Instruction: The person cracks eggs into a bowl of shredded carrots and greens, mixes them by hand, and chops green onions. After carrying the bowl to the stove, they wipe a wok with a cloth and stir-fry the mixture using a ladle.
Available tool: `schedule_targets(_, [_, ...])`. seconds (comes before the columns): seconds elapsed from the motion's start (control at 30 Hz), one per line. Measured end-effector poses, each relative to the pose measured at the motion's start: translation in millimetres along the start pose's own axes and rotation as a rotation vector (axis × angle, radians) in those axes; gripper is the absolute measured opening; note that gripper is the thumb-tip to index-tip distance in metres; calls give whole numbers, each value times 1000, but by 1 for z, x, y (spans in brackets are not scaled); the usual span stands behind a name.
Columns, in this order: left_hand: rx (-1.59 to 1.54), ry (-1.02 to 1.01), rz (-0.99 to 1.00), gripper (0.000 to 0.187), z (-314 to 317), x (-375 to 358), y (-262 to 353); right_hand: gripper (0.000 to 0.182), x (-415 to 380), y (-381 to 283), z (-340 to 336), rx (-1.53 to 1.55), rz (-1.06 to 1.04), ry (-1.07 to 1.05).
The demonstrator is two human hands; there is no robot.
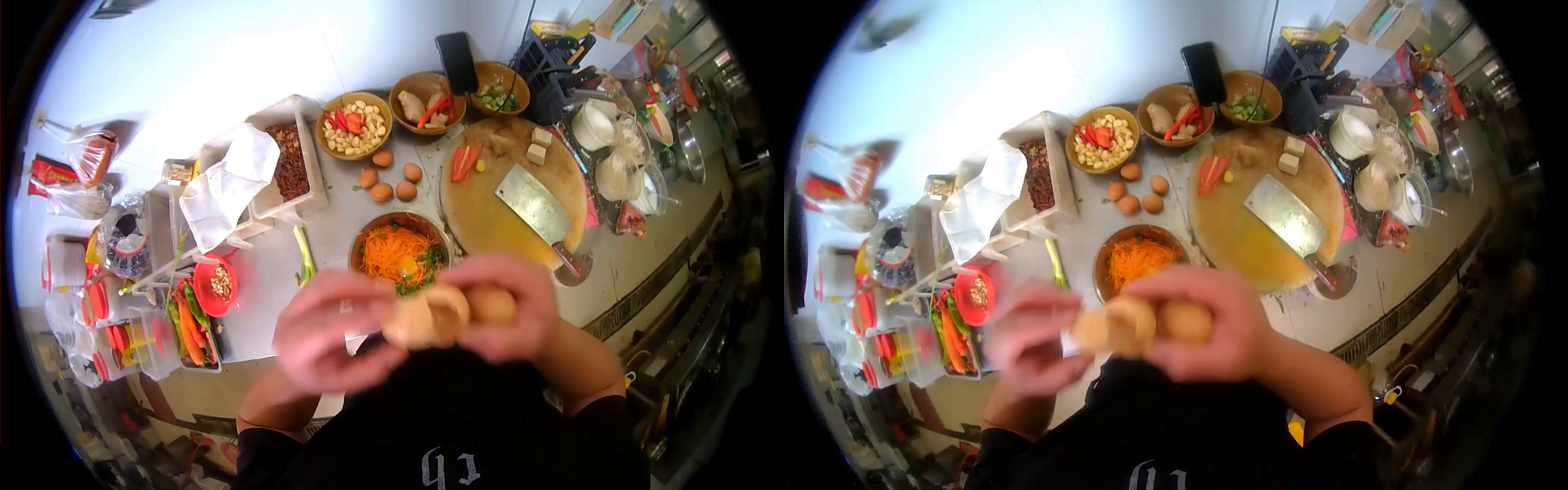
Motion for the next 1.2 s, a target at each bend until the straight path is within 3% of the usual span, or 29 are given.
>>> schedule_targets(0.03, [-33, -76, 183, 26, 3, -2, 17, 46, 0, -27, -2, -41, -138, -24])
schedule_targets(0.07, [-67, -149, 369, 24, 5, -8, 32, 50, -3, -35, 9, 186, -221, -83])
schedule_targets(0.13, [-182, 186, 453, 23, 5, -21, 51, 43, -8, -59, 6, 86, -404, -27])
schedule_targets(0.23, [-360, -3, 356, 18, 12, 7, 62, 23, -17, -82, 4, 10, -609, 168])
schedule_targets(0.33, [-388, 49, 372, 16, 12, 8, 59, 21, -7, -79, 1, 42, -388, 160])
schedule_targets(0.43, [-388, 37, 383, 16, 14, 9, 53, 21, -6, -81, -7, 0, -619, 263])
schedule_targets(0.57, [-381, 59, 424, 14, 19, 11, 51, 22, -17, -77, -8, -38, -633, 237])
schedule_targets(0.73, [-390, -135, 359, 17, 25, 13, 27, 24, -27, -64, -19, -41, -605, 237])
schedule_targets(0.77, [-338, -191, 353, 19, 30, 19, 22, 37, -27, -42, -18, 201, -426, 104])
schedule_targets(0.83, [-197, -171, 186, 40, 38, 16, -13, 50, -48, -2, -25, 291, -87, 72])
schedule_targets(0.93, [28, -54, 1, 33, 40, 5, -98, 45, -110, 51, -52, 64, 283, 413])
schedule_targets(1.0, [189, 8, -260, 32, 42, 3, -161, 41, -164, 98, -63, 380, 597, 661])
schedule_targets(1.03, [223, 13, -427, 33, 41, 1, -193, 43, -188, 110, -79, 445, 550, 833])
schedule_targets(1.07, [204, -2, -418, 33, 44, 4, -213, 46, -215, 124, -94, 514, 495, 995])
schedule_targets(1.1, [267, -18, -542, 35, 44, 1, -242, 43, -247, 141, -116, 481, 392, 1052])
schedule_targets(1.13, [337, -35, -666, 37, 42, -3, -269, 40, -264, 143, -140, 380, 414, 1146])
schedule_targets(1.17, [335, -49, -661, 37, 43, 0, -289, 39, -289, 151, -159, 353, 489, 1363])
schedule_targets(1.2, [459, -105, -596, 40, 45, 5, -305, 43, -313, 161, -175, 260, 645, 1440])
Point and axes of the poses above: each hand's wrist, its own x-axis towards the middle knuckle, its own z-axis out of the palm, y = z × x, the point moved 8 cm from there along x, towards the middle knuckle, and after that the axes turned 14 degrees about -x, right-handed, at the moved point
